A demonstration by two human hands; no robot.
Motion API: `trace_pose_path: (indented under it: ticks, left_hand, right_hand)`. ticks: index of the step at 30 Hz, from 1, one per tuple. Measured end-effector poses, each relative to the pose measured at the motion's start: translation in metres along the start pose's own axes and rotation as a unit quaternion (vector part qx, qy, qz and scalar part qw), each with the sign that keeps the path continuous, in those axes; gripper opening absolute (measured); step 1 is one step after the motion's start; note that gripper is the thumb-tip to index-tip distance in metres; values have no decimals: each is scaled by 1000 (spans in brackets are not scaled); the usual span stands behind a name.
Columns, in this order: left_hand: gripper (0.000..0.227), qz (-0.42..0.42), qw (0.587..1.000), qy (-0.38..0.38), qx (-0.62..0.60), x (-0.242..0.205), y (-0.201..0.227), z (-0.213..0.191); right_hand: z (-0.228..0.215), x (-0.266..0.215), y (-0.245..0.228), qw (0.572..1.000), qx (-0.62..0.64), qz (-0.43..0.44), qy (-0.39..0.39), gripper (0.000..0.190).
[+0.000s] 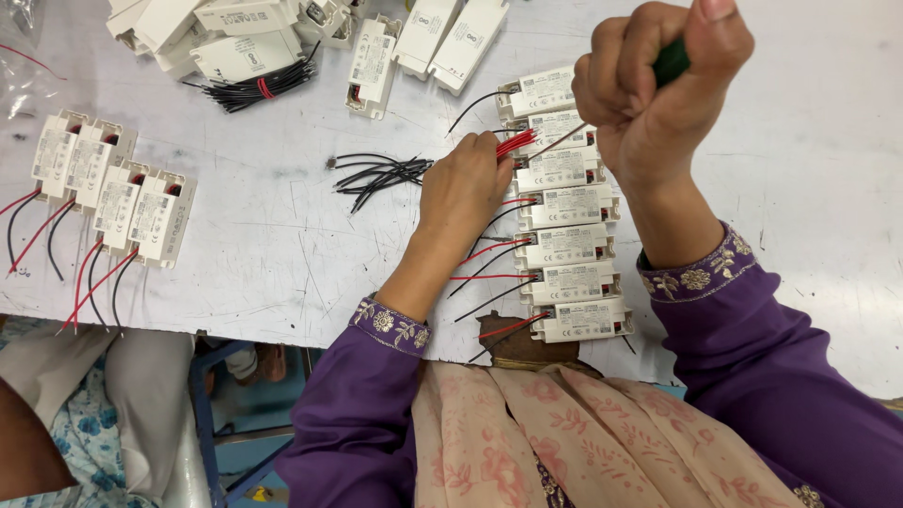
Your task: The person uses a screwdriver to secure black wires into terminal blocks on a series of white LED driver units, then picks up a bundle of red wires and prepares to insert them into the opposite side of the drivers.
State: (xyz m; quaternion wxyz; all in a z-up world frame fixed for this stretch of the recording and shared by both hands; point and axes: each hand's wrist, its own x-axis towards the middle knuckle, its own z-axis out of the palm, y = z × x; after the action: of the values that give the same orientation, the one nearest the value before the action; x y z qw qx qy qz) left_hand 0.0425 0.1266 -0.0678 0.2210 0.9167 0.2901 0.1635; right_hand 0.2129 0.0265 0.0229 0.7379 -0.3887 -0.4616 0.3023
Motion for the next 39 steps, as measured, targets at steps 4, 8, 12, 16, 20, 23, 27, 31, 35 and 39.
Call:
trace_pose_path:
  ticks: [4, 8, 12, 16, 20, 23, 27, 31, 35, 39]
  left_hand:
    - [30, -28, 997, -11, -66, 2, -4, 0]
    - [34, -84, 977, -60, -189, 5, -19, -6]
    - [29, -54, 979, 30, -194, -2, -29, -28]
    - [25, -40, 997, 61, -22, -19, -17, -75]
    - [20, 32, 996, 56, -68, -19, 7, -99]
    - [23, 28, 995, 38, -92, 5, 16, -83]
    - [27, -10, 995, -5, -95, 39, 7, -53]
    - [32, -21, 996, 2, -88, 49, -5, -36]
    - [29, -34, 993, -34, -105, 48, -13, -32]
    - [30, -35, 991, -32, -123, 44, -17, -33]
  right_hand:
    - [1, -2, 2, 1000, 0, -23, 15, 73]
    - [-6, -2, 3, 998, 33, -50, 24, 73]
    - [-22, 4, 1, 994, 71, -75, 28, 72]
    - [-35, 10, 4, 992, 40, -116, 27, 72]
    - [-42, 16, 16, 992, 24, -118, 22, 71]
    - [-43, 20, 22, 994, 36, -103, 14, 72]
    - [-44, 26, 28, 994, 35, -99, 13, 72]
    - [-42, 27, 29, 995, 47, -88, 20, 72]
    - [-40, 27, 29, 995, 16, -103, 12, 73]
    - [-37, 30, 28, 995, 7, -103, 7, 73]
